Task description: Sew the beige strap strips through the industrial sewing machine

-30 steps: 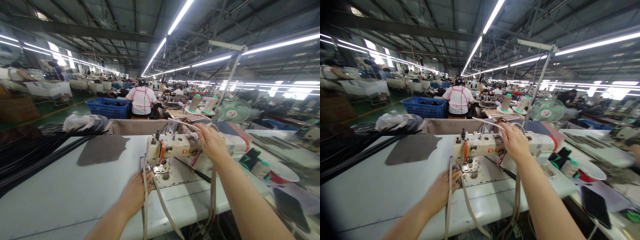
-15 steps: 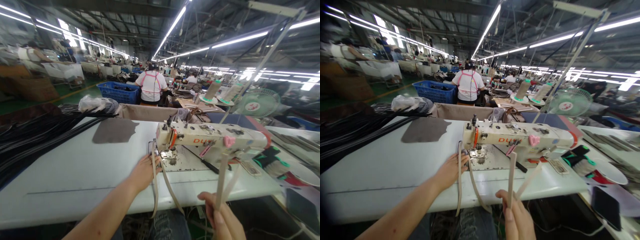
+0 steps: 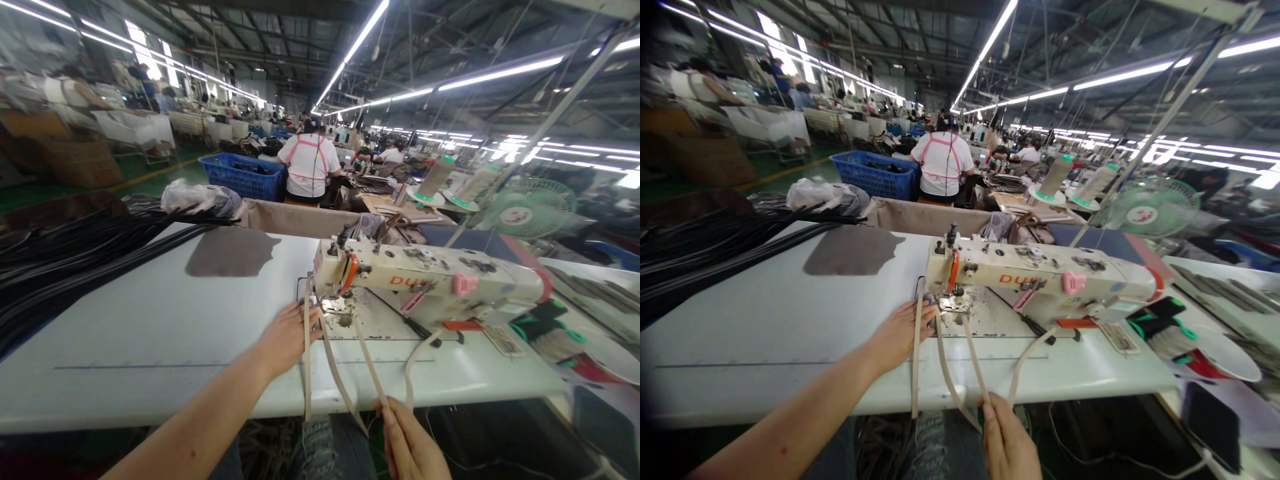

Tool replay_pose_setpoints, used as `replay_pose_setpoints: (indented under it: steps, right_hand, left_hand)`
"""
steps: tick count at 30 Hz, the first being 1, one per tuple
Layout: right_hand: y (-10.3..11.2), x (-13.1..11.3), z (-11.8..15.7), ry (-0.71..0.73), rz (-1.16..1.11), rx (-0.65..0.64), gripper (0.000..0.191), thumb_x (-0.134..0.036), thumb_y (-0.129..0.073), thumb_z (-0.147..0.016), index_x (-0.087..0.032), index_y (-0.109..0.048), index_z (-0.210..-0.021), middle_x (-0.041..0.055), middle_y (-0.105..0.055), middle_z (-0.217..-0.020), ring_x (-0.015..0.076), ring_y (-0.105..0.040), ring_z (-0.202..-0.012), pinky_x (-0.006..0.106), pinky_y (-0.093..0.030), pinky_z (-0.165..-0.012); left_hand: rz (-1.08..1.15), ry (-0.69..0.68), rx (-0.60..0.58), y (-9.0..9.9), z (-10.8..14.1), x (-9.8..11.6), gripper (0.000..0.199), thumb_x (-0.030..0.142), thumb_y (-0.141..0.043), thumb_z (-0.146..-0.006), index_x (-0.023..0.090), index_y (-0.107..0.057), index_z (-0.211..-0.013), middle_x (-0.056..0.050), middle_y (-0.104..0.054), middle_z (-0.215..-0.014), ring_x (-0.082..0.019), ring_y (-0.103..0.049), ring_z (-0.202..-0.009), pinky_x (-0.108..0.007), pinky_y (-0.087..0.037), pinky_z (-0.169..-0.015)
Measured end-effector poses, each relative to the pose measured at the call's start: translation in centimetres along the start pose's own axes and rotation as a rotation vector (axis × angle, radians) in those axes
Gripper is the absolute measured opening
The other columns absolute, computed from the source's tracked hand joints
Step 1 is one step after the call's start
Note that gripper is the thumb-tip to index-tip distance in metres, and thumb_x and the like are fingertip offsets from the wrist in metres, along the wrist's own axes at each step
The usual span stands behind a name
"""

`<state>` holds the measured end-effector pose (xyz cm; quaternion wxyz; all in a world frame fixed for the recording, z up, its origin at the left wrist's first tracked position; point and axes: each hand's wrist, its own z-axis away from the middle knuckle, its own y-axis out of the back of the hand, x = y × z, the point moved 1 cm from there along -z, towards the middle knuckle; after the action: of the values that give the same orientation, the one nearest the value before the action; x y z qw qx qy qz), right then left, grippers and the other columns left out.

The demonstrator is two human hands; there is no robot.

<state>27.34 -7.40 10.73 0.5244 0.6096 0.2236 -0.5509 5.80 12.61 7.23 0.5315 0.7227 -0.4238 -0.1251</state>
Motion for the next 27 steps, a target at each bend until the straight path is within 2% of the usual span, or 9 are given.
replay_pose_setpoints:
  steps: [4, 6, 9, 11, 13, 18, 20, 24, 27]
  right_hand:
    - [2.6, -1.6, -2.5, 0.117, 0.102, 0.307, 0.044, -0.066, -0.05, -0.088, -0.027, -0.062, -0.103, -0.0053, -0.05, -0.053, 0.0192, -0.05, -0.049, 0.032, -0.041, -0.053]
    - [3.5, -1.9, -3.7, 0.18, 0.196, 0.399, 0.035, -0.056, -0.043, -0.094, -0.027, -0.057, -0.107, -0.0036, -0.055, -0.062, 0.02, -0.056, -0.056, 0.033, -0.045, -0.06]
    - [5.0, -1.8, -6.3, 0.213, 0.434, 0.457, 0.03, -0.041, -0.037, -0.096, -0.023, -0.054, -0.112, 0.0067, -0.065, -0.089, 0.0231, -0.062, -0.071, 0.037, -0.05, -0.072]
    - [6.1, -1.5, -8.6, 0.194, 0.538, 0.506, 0.034, -0.034, -0.04, -0.091, -0.016, -0.057, -0.113, 0.0167, -0.066, -0.101, 0.0303, -0.063, -0.088, 0.044, -0.049, -0.081]
    - [7.0, -1.0, -10.9, 0.169, 0.613, 0.496, 0.038, -0.029, -0.044, -0.086, -0.009, -0.06, -0.113, 0.0215, -0.067, -0.1, 0.0342, -0.062, -0.092, 0.049, -0.047, -0.088]
    - [7.3, -0.6, -14.1, 0.099, 0.776, 0.421, 0.053, -0.032, -0.044, -0.09, -0.011, -0.05, -0.138, 0.0236, -0.062, -0.129, 0.0352, -0.063, -0.103, 0.049, -0.048, -0.088]
    - [7.0, -0.6, -14.3, 0.057, 0.839, 0.408, 0.054, -0.036, -0.043, -0.093, -0.012, -0.048, -0.141, 0.0235, -0.065, -0.122, 0.0362, -0.064, -0.103, 0.048, -0.048, -0.087]
    - [6.4, -0.8, -13.6, -0.003, 0.938, 0.412, 0.045, -0.041, -0.043, -0.095, -0.012, -0.061, -0.125, 0.0234, -0.068, -0.104, 0.0393, -0.066, -0.099, 0.049, -0.049, -0.083]
    - [5.6, -0.9, -13.0, -0.009, 0.963, 0.428, 0.047, -0.046, -0.042, -0.095, -0.013, -0.059, -0.123, 0.0213, -0.068, -0.101, 0.0378, -0.068, -0.093, 0.048, -0.05, -0.08]
  left_hand:
    - [0.026, 0.003, 0.025, -0.1, 0.2, 0.0, 0.043, 0.042, -0.04, -0.106, 0.02, -0.058, -0.138, -0.008, -0.061, -0.141, -0.024, -0.053, -0.136, -0.044, -0.035, -0.118]
    - [0.03, -0.005, 0.016, -0.3, 0.2, -0.2, 0.042, 0.041, -0.041, -0.106, 0.02, -0.058, -0.139, -0.007, -0.061, -0.142, -0.024, -0.052, -0.136, -0.045, -0.035, -0.119]
    - [0.028, -0.016, 0.013, -0.6, 0.3, -0.4, 0.042, 0.041, -0.042, -0.106, 0.021, -0.058, -0.139, -0.007, -0.061, -0.142, -0.024, -0.052, -0.136, -0.045, -0.034, -0.119]
    - [0.027, -0.012, 0.025, -0.7, 0.3, -0.5, 0.043, 0.042, -0.041, -0.106, 0.02, -0.058, -0.138, -0.007, -0.061, -0.142, -0.024, -0.052, -0.136, -0.045, -0.034, -0.119]
    - [0.029, -0.008, 0.033, -0.9, 0.3, -0.5, 0.043, 0.043, -0.041, -0.106, 0.02, -0.059, -0.138, -0.007, -0.061, -0.141, -0.024, -0.052, -0.136, -0.044, -0.034, -0.12]
    - [0.04, -0.011, 0.025, -1.0, 0.3, -0.6, 0.043, 0.042, -0.041, -0.106, 0.021, -0.057, -0.14, -0.006, -0.06, -0.143, -0.023, -0.052, -0.136, -0.043, -0.032, -0.121]
    - [0.04, -0.006, 0.025, -1.0, 0.3, -0.6, 0.043, 0.042, -0.041, -0.106, 0.022, -0.056, -0.14, -0.006, -0.061, -0.143, -0.023, -0.052, -0.136, -0.044, -0.032, -0.121]
    - [0.022, -0.007, 0.019, -1.1, 0.3, -0.6, 0.044, 0.042, -0.041, -0.106, 0.02, -0.057, -0.141, -0.008, -0.06, -0.143, -0.024, -0.052, -0.136, -0.045, -0.033, -0.121]
    - [0.011, -0.021, 0.013, -1.1, 0.3, -0.6, 0.044, 0.041, -0.04, -0.106, 0.019, -0.056, -0.141, -0.008, -0.059, -0.144, -0.024, -0.052, -0.136, -0.045, -0.033, -0.12]
